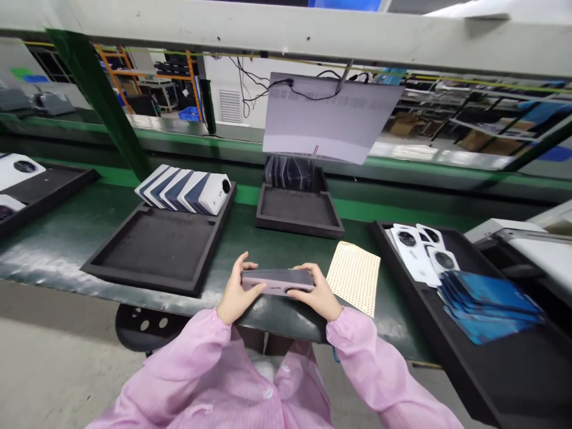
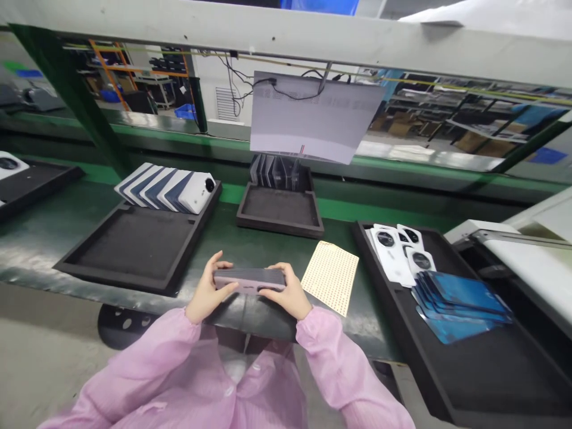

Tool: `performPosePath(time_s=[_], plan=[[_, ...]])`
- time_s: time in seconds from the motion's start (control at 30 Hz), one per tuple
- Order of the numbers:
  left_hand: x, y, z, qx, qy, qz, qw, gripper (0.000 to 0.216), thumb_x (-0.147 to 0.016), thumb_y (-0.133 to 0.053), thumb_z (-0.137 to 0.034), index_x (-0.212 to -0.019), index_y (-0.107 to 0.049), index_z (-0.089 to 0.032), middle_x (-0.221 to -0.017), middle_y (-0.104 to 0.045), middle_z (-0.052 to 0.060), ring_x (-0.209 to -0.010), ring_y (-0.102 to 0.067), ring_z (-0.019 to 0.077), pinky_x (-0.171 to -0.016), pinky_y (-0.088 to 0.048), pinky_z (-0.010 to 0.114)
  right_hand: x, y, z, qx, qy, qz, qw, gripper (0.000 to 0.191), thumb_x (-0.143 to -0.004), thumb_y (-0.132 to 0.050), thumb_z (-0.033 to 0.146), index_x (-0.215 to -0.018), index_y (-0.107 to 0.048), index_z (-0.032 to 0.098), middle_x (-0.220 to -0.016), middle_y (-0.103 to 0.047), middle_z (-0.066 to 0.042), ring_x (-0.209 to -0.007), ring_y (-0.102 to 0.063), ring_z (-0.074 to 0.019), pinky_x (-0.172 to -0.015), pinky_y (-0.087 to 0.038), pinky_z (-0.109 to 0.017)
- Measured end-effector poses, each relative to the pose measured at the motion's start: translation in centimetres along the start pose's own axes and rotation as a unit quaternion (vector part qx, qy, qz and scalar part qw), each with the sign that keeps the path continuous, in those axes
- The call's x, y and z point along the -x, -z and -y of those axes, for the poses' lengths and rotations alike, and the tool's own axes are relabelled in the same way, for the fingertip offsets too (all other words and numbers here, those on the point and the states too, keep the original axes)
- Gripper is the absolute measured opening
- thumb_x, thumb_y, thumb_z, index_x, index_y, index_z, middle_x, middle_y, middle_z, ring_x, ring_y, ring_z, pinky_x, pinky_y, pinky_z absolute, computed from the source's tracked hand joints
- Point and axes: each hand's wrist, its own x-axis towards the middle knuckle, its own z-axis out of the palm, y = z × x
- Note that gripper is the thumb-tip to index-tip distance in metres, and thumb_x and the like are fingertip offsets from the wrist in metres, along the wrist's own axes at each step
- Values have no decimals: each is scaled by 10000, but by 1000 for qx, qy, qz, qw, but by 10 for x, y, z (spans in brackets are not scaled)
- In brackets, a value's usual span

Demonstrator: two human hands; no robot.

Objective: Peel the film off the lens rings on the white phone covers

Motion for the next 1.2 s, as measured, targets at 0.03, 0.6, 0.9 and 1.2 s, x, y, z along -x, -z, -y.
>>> performPosePath(time_s=[0.03,0.6,0.9,1.2], plan=[[2,1,-2,-5,-2,-2,1000,732,-749,-629,-252,-1354,-219,-210,-1133,-535,78,-1082,-535,193,-973,-393,379,1,0,0,4,-1,3,1000,532,-626,-751,371,-1030,-439,221,-1065,-600,-65,-994,-587,-231,-919,-439,-399],[20,72,-68,-300,-71,172,936,274,-731,-638,-247,-997,-571,-235,-892,-669,26,-806,-654,226,-737,-477,298,-7,-11,53,147,93,145,974,362,-653,-714,431,-898,-535,235,-817,-659,-17,-707,-635,-207,-660,-505,-312],[19,147,-70,-455,34,60,888,280,-898,-410,-367,-1108,-479,-196,-937,-684,84,-851,-669,265,-722,-474,326,-101,-106,125,84,216,247,941,564,-627,-737,314,-1114,-471,218,-1076,-595,-52,-979,-591,-234,-869,-466,-349],[-26,263,-26,-537,241,-138,797,377,-906,-451,-377,-1193,-477,-133,-1041,-629,108,-947,-615,236,-823,-481,415,-112,-149,113,-4,173,282,944,696,-730,-657,327,-1331,-315,241,-1282,-452,-113,-982,-590,-201,-893,-488,-417]])
